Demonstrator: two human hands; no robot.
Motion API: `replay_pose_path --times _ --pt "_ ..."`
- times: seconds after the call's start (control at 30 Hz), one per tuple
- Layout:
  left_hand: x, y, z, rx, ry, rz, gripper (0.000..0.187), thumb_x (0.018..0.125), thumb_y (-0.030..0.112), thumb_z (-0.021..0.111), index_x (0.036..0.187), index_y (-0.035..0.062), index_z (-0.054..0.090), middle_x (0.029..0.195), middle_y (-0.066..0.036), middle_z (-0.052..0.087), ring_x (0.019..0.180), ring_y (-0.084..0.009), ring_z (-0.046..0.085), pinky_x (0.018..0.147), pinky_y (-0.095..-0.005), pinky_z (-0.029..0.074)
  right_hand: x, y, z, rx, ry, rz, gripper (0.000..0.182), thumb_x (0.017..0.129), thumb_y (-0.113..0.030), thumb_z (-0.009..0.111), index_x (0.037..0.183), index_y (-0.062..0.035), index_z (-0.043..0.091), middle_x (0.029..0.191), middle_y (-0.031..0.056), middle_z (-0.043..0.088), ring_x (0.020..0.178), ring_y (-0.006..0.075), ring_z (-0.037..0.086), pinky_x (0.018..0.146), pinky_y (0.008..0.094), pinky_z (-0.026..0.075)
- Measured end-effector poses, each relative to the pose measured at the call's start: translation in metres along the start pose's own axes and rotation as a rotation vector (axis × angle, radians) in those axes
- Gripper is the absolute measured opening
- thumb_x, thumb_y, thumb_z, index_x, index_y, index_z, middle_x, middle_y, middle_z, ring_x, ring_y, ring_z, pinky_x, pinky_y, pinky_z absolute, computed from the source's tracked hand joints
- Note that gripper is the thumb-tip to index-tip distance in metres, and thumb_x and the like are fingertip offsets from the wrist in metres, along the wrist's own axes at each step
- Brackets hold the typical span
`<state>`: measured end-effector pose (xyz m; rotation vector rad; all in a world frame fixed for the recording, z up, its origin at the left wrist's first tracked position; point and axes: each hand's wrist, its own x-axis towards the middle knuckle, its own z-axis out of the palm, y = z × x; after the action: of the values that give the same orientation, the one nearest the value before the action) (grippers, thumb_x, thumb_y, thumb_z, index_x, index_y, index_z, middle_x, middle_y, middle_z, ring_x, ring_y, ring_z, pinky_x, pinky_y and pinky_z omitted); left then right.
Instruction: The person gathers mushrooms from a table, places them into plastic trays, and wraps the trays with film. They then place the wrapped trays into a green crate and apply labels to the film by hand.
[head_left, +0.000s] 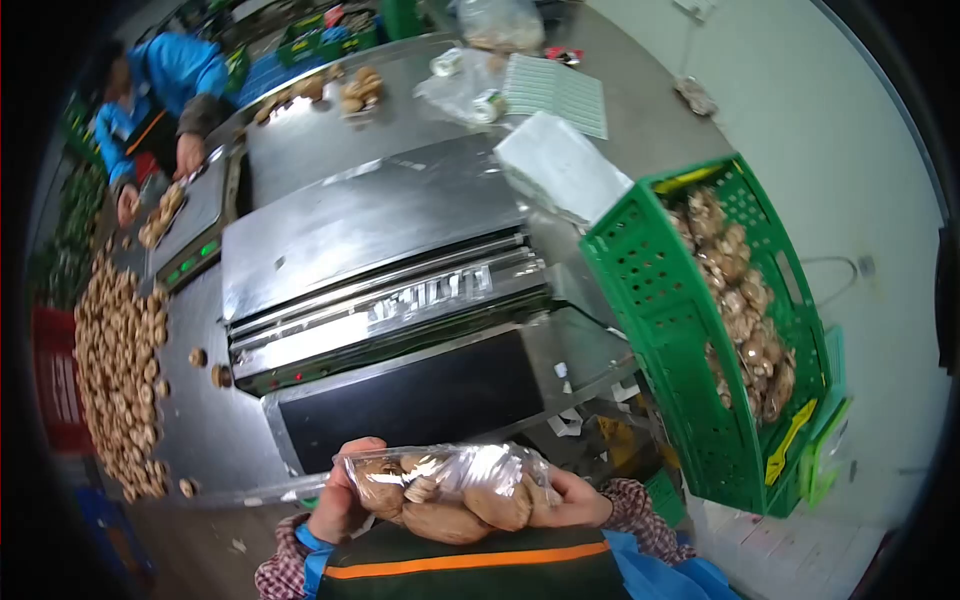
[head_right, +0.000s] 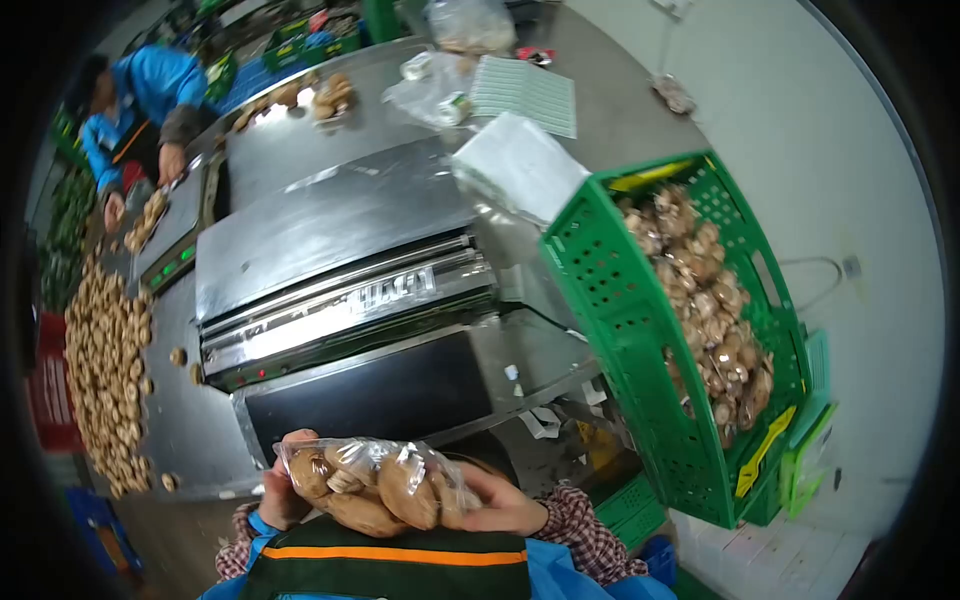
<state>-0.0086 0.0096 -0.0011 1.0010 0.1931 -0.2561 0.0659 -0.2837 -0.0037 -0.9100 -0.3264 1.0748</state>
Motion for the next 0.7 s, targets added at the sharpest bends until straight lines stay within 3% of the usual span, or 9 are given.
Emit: replay_pose_path --times 0.17,0.23,0.3,0.37,0.43,0.47,0.53,0.63,0.7 --pt "0.061 -0.029 0.050 -0.233 -0.009 -0.125 0.064 0.088 0.050 0.043 0.132 0.0070 0.029 0.130 -0.013 0.041 0.120 -0.0294 0.041 0.100 -0.0452 0.034 -0.004 -0.029 -0.007 0.012 0.604 -0.170 0.053 0.089 -0.014 0.052 0.135 -0.0025 0.026 0.127 0.0078 0.042 0.114 0.0134 0.042 0.095 0.0312 0.036" --pt "0.092 -0.019 0.093 -0.181 -0.001 -0.057 0.063 0.088 0.049 0.045 0.132 0.0075 0.029 0.131 -0.015 0.039 0.120 -0.0291 0.041 0.100 -0.0474 0.034 0.003 -0.033 -0.019 0.593 0.560 -0.560 0.058 0.091 -0.025 0.050 0.137 -0.0068 0.020 0.134 0.0093 0.035 0.119 0.0182 0.040 0.099 0.0366 0.033" --pt "0.126 -0.033 0.096 0.070 -0.322 0.057 0.059 0.088 0.045 0.048 0.134 0.0155 0.026 0.134 -0.015 0.034 0.119 -0.0328 0.042 0.100 -0.0465 0.033 -0.007 -0.049 -0.032 0.793 0.296 -0.802 0.063 0.091 -0.034 0.048 0.139 -0.0107 0.015 0.139 0.0092 0.029 0.123 0.0226 0.036 0.102 0.0409 0.029" --pt "0.154 -0.022 0.147 0.590 -0.681 0.226 0.064 0.079 0.022 0.067 0.129 0.0059 0.030 0.134 -0.022 0.032 0.122 -0.0336 0.038 0.097 -0.0415 0.034 -0.033 -0.057 -0.058 0.133 0.819 -0.822 0.051 0.093 -0.035 0.042 0.135 -0.0107 0.028 0.132 0.0078 0.039 0.121 0.0218 0.039 0.103 0.0378 0.030" --pt "0.173 -0.005 0.214 0.800 -0.973 0.562 0.069 0.074 0.012 0.071 0.130 0.0037 0.031 0.134 -0.025 0.030 0.121 -0.0360 0.038 0.097 -0.0396 0.034 -0.093 -0.113 -0.082 0.261 0.929 -0.942 0.051 0.094 -0.043 0.033 0.130 -0.0067 0.035 0.126 0.0090 0.046 0.116 0.0229 0.045 0.099 0.0384 0.036" --pt "0.177 -0.004 0.225 0.766 -1.008 0.497 0.061 0.077 0.014 0.069 0.128 0.0029 0.036 0.134 -0.025 0.030 0.119 -0.0374 0.038 0.097 -0.0397 0.035 -0.128 -0.142 -0.077 0.155 0.986 -0.998 0.053 0.095 -0.045 0.026 0.129 -0.0055 0.036 0.125 0.0098 0.047 0.111 0.0227 0.049 0.095 0.0386 0.040" --pt "0.186 -0.001 0.220 0.900 -0.898 0.523 0.053 0.074 0.012 0.070 0.120 0.0018 0.045 0.129 -0.023 0.038 0.115 -0.0353 0.044 0.094 -0.0387 0.037 -0.195 -0.180 -0.109 -0.139 1.179 -0.956 0.053 0.095 -0.046 0.024 0.125 -0.0058 0.041 0.119 0.0106 0.052 0.105 0.0218 0.054 0.090 0.0374 0.044" --pt "0.194 -0.010 0.187 0.970 -0.473 0.406 0.037 0.073 0.001 0.062 0.109 0.0006 0.051 0.114 -0.018 0.050 0.108 -0.0302 0.049 0.089 -0.0352 0.040 -0.268 -0.158 -0.182 -0.120 1.389 -0.582 0.037 0.092 -0.034 0.046 0.118 -0.0076 0.044 0.115 0.0076 0.051 0.102 0.0202 0.054 0.087 0.0344 0.046" --pt "0.191 -0.016 0.168 0.802 -0.258 0.297 0.032 0.075 -0.002 0.057 0.106 0.0000 0.051 0.112 -0.016 0.050 0.104 -0.0268 0.050 0.089 -0.0334 0.039 -0.278 -0.097 -0.226 0.138 1.454 -0.306 0.066 0.083 -0.041 0.059 0.132 -0.0077 0.032 0.128 0.0105 0.045 0.114 0.0265 0.046 0.095 0.0412 0.039"
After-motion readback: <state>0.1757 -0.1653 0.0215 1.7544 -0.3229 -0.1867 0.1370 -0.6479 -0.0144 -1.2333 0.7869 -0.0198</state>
